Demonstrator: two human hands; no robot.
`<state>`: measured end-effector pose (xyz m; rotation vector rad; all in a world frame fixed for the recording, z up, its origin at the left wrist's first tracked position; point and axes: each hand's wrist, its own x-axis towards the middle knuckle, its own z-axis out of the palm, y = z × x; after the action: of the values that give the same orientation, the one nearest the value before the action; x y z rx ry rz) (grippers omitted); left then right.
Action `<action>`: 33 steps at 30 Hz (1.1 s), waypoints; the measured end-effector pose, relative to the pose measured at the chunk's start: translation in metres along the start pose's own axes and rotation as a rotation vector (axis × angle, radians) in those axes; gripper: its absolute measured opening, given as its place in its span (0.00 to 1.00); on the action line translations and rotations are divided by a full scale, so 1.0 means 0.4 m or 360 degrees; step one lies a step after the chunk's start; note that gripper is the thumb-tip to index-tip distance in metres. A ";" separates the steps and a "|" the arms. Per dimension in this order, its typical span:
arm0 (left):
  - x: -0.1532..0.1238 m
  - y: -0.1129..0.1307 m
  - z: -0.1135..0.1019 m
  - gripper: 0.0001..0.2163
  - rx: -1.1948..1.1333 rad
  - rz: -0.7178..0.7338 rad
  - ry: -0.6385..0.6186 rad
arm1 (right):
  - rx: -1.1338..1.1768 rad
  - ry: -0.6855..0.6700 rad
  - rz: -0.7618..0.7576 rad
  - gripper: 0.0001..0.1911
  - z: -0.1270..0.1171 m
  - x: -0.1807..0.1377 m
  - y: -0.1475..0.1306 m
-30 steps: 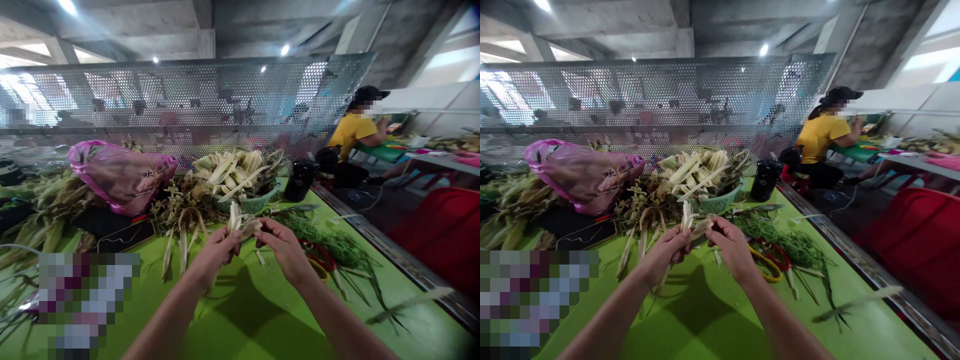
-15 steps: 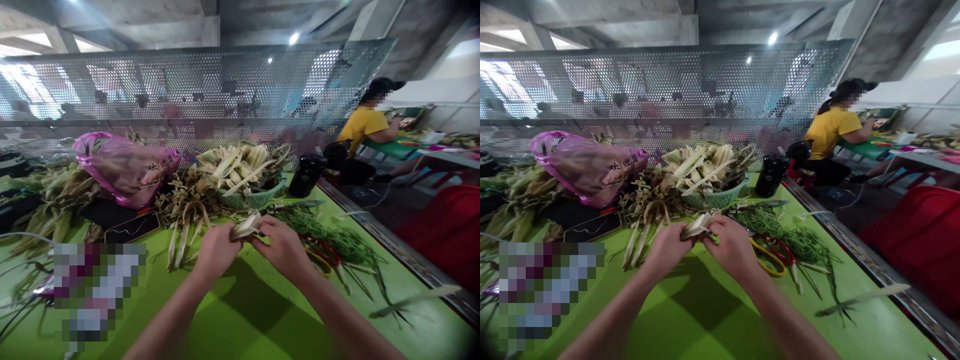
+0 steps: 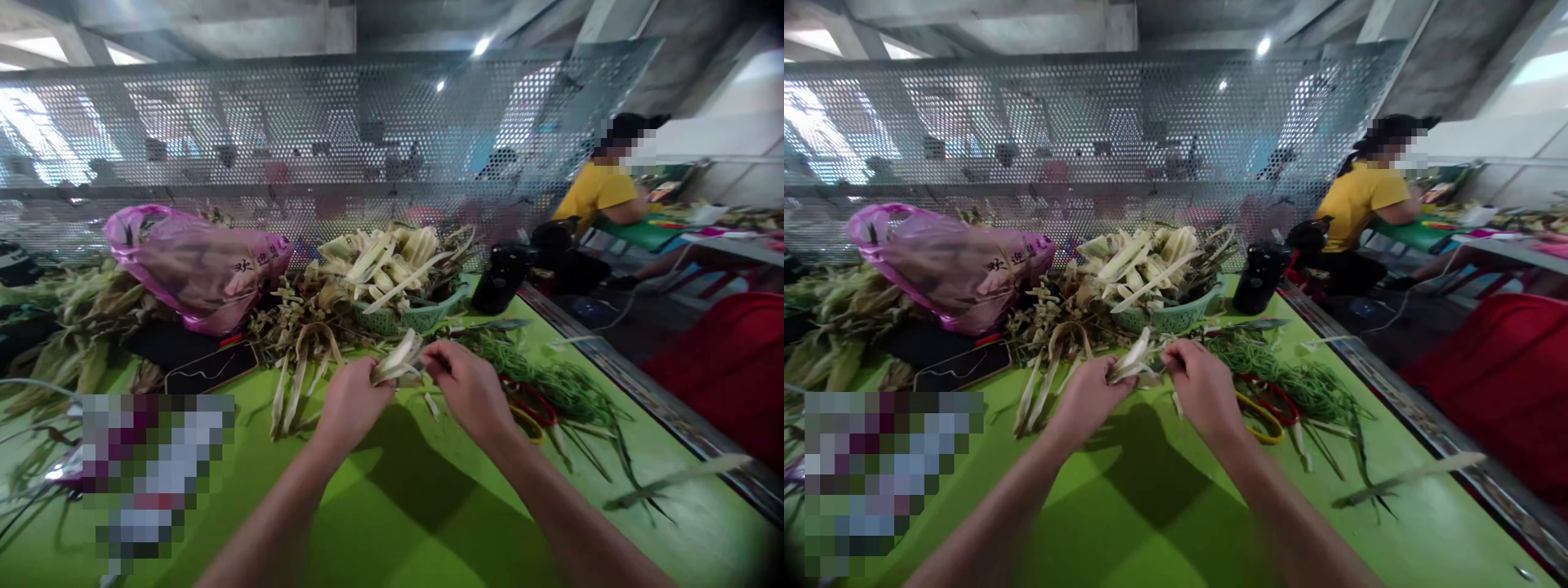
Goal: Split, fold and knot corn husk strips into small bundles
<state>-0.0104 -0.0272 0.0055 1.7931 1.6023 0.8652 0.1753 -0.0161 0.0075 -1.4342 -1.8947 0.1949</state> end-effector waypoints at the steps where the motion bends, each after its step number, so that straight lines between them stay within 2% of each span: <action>1: 0.005 -0.004 -0.006 0.08 -0.0080 -0.0051 0.0022 | -0.0007 0.0093 0.0027 0.09 -0.009 0.006 0.009; 3: 0.014 -0.012 -0.015 0.11 -0.0287 -0.0126 0.0062 | 0.0011 0.0226 0.0045 0.08 -0.024 0.018 0.028; 5: 0.020 -0.017 -0.019 0.12 -0.0498 -0.0145 0.0098 | 0.0078 0.0206 -0.0006 0.07 -0.030 0.027 0.039; 8: 0.021 -0.016 -0.011 0.12 -0.0704 -0.0137 0.0128 | 0.0266 0.0059 -0.0100 0.09 -0.020 0.022 0.029; 11: 0.016 -0.008 0.006 0.11 -0.0860 -0.0166 0.0085 | 0.0516 -0.0141 0.0006 0.10 0.001 0.002 -0.007; 13: 0.013 -0.005 0.018 0.11 -0.0919 -0.0170 0.0049 | 0.0608 -0.0219 0.0093 0.11 0.013 -0.012 -0.029; 15: 0.010 -0.003 0.029 0.10 -0.0938 -0.0159 -0.0007 | 0.0623 -0.0175 0.0124 0.11 0.022 -0.021 -0.040; 18: 0.007 -0.003 0.041 0.11 -0.0960 -0.0137 -0.0109 | 0.0656 -0.0099 0.0102 0.09 0.026 -0.023 -0.039; 21: 0.007 -0.003 0.044 0.12 -0.0938 -0.0087 -0.0145 | 0.0682 -0.0116 0.0061 0.08 0.024 -0.020 -0.032; 26: 0.014 -0.006 0.039 0.11 -0.0942 0.0072 -0.0152 | 0.0313 -0.0112 -0.0117 0.07 0.021 -0.024 -0.041; 33: 0.009 0.007 0.034 0.11 -0.1043 0.0022 -0.0169 | -0.0177 -0.0156 -0.0287 0.08 0.024 -0.029 -0.049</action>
<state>0.0022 -0.0238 -0.0006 1.3511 1.0645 1.1192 0.1554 -0.0303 0.0056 -1.3373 -2.1318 0.0754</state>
